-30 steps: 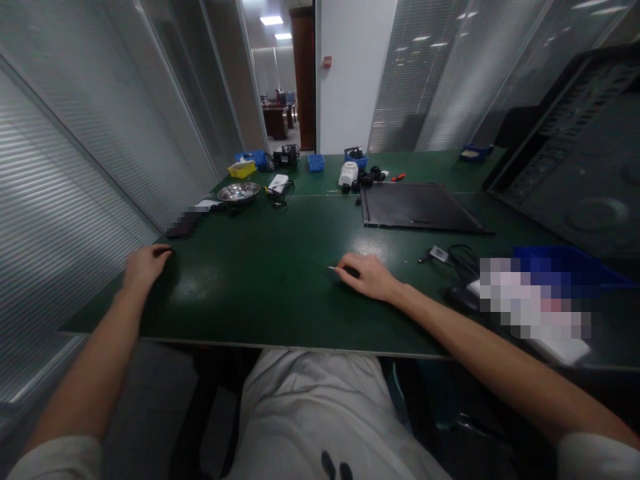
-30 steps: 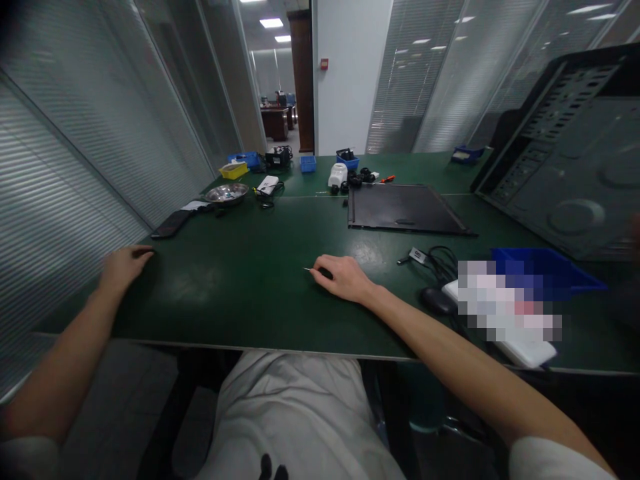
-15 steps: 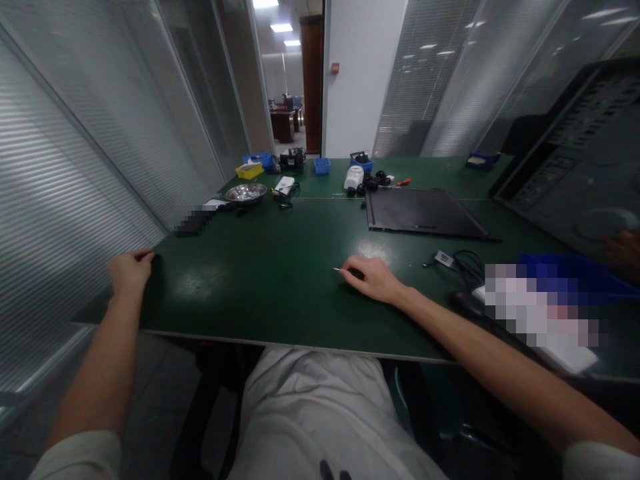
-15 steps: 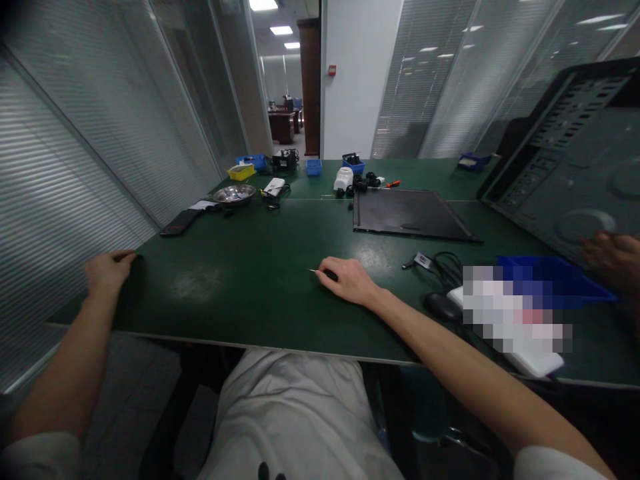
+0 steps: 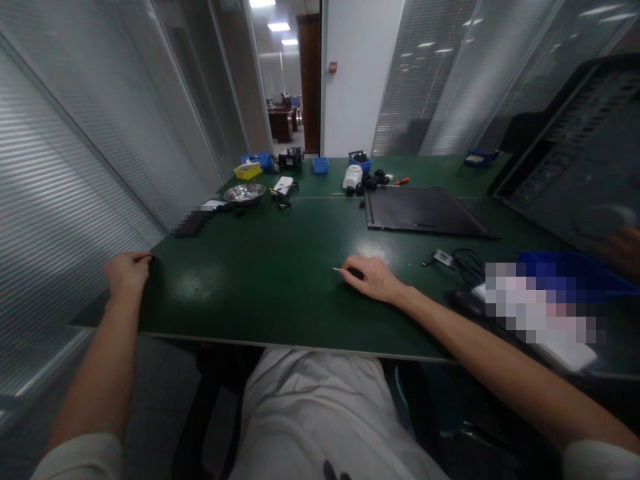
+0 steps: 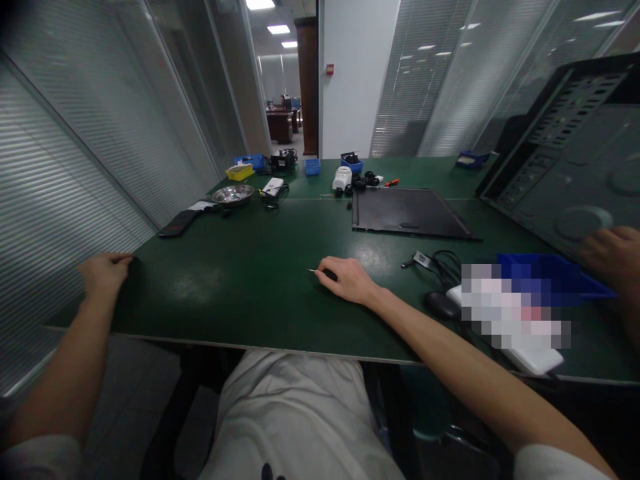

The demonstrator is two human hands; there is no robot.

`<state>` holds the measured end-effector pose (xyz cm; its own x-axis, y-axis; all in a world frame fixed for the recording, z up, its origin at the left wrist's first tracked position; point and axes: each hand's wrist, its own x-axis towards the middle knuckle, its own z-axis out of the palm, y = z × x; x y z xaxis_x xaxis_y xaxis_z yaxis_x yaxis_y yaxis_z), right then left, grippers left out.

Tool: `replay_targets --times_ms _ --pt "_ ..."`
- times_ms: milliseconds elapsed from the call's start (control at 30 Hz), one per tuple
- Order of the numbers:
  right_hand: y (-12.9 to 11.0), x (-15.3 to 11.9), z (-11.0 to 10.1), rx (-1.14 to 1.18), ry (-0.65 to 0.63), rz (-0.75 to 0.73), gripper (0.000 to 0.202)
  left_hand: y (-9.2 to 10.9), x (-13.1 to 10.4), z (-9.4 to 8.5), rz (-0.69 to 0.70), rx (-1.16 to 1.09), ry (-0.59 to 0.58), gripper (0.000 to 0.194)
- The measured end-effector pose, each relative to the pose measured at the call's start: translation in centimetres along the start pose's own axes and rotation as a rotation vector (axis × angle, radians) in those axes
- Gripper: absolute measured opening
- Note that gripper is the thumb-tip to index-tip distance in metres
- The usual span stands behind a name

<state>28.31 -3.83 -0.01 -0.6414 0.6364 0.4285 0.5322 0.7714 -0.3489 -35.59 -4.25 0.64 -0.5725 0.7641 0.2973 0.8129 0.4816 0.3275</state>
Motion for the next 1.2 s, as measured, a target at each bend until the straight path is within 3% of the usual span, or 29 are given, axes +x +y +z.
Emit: replay_targets --times_ms 167,500,667,900,1200 --pt "-0.1 0.0 -0.1 0.007 -0.009 0.013 0.026 0.0 -0.2 0.2 0.074 0.129 0.005 0.037" --pt "-0.1 0.1 -0.2 -0.006 -0.016 0.014 0.029 0.8 -1.0 -0.6 0.000 0.091 0.026 0.037" --pt "-0.1 0.1 -0.1 -0.008 -0.015 0.007 0.028 1.1 -1.4 -0.8 -0.050 0.222 0.030 0.043" --pt "0.1 0.0 0.0 -0.003 -0.002 0.005 0.027 1.6 -1.3 -0.8 0.010 0.322 0.012 0.039" --pt "0.1 0.0 -0.1 -0.012 -0.029 0.011 0.028 -0.1 -1.0 -0.3 -0.076 0.188 0.026 0.038"
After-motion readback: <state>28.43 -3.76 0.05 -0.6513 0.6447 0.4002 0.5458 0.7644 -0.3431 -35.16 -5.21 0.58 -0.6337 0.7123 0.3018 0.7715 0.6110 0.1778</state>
